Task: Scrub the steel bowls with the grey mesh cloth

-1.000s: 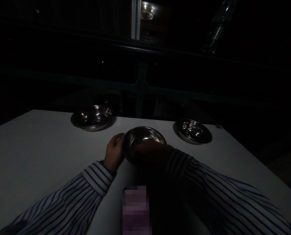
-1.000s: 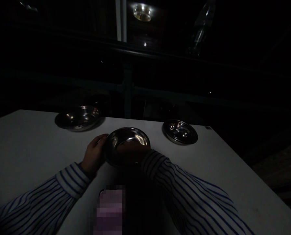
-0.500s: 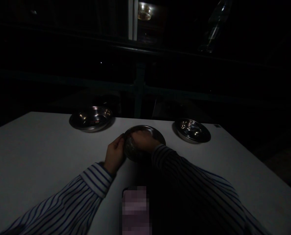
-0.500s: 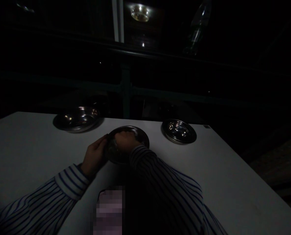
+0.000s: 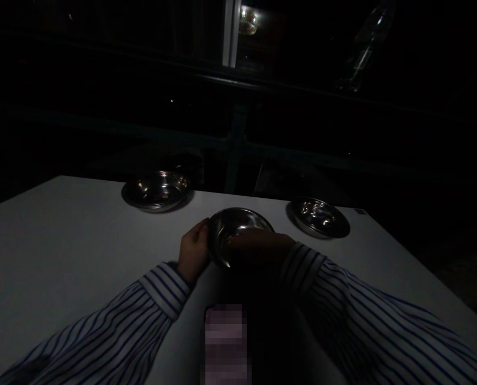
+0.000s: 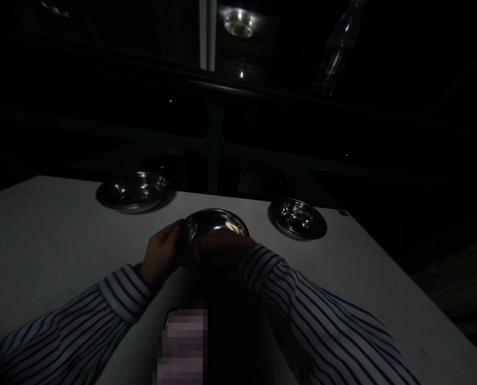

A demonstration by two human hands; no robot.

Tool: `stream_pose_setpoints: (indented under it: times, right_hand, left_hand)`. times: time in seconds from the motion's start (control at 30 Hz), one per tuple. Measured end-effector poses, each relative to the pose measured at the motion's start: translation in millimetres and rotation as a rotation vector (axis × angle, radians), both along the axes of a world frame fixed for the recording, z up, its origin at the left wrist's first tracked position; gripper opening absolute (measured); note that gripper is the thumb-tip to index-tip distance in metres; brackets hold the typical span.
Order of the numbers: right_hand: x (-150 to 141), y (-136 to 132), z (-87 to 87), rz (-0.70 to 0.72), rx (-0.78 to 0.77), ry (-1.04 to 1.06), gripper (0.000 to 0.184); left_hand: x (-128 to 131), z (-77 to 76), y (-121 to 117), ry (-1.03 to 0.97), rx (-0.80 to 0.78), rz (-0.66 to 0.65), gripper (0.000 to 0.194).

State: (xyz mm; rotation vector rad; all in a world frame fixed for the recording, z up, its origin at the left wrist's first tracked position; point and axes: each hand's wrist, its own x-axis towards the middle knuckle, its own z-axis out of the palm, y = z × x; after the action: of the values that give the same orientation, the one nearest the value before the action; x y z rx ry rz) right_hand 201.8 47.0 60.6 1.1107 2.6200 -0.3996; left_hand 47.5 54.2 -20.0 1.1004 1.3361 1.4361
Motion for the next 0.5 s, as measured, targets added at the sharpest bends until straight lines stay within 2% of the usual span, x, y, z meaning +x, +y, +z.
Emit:
stream_pose_setpoints:
  times: [0.27, 0.5]
  right_hand:
    - [-11.2, 22.1, -15.4, -0.086, 0.160, 0.073, 0.028]
    - [-22.9, 36.2, -23.8, -0.191, 0.288, 0.083, 0.029]
  left_hand:
    - [-0.1, 8.1, -3.1, -0.077, -0.017, -0.071, 0.044]
    - [1.1, 7.6, -6.4, -0.061, -0.049, -0.005, 0.051]
